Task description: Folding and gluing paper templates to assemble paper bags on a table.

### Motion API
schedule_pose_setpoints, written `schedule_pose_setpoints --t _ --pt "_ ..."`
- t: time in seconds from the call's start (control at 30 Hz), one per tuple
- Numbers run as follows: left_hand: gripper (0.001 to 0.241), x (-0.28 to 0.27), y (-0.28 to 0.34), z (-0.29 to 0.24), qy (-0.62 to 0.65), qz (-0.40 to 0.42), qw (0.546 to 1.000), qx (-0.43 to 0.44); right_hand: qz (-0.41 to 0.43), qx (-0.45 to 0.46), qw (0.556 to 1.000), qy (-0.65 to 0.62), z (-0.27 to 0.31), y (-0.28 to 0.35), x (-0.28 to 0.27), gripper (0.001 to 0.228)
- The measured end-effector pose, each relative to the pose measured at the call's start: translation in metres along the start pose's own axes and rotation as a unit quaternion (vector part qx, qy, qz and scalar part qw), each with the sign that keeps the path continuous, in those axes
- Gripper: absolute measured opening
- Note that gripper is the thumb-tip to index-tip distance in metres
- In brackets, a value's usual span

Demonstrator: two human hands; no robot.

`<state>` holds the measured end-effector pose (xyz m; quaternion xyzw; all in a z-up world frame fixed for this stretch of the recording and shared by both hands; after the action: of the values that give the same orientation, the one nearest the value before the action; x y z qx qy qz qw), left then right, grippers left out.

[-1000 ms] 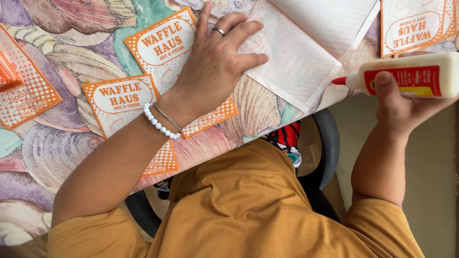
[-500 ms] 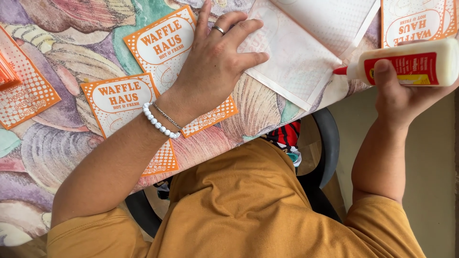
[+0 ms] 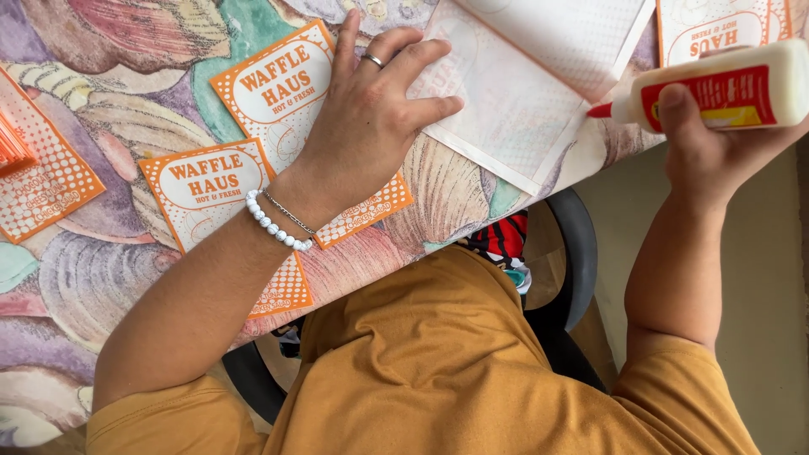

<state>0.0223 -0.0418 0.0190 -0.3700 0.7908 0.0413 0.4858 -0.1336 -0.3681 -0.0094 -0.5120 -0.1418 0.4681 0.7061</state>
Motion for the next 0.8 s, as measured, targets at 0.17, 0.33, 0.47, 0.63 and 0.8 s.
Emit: schedule_pose_setpoints --t 0.17,0.33,0.47,0.63,0.8 --pt "0.025 0.0 0.001 0.001 -0.006 -0.002 1.0 -0.002 -0.021 0.07 0.995 0.066 -0.003 -0.013 -0.001 0.035" --pt "0.028 -0.001 0.001 0.0 -0.003 0.009 1.0 -0.003 -0.012 0.062 0.997 0.047 0.006 -0.013 0.007 0.035" --pt "0.025 0.0 0.001 0.001 0.0 0.004 1.0 0.0 -0.025 0.091 0.995 0.043 -0.003 -0.012 0.009 0.033" --pt "0.025 -0.001 0.002 0.0 -0.004 0.005 1.0 0.004 -0.004 0.053 0.996 0.076 0.003 -0.012 0.01 0.036" --pt "0.025 -0.003 0.001 -0.001 -0.007 0.007 1.0 0.005 0.003 0.009 1.0 -0.009 0.007 0.023 0.004 0.079"
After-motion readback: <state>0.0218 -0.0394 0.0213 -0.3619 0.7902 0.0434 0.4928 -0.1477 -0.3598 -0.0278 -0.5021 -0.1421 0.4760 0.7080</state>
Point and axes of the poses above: each hand's wrist, its own y-axis away from the middle knuckle, its own x-axis out of the palm, z = x × y, the point moved 5 cm from there along -y, towards the middle knuckle, and after that the axes turned 15 degrees about -x, right-handed, at the moved point
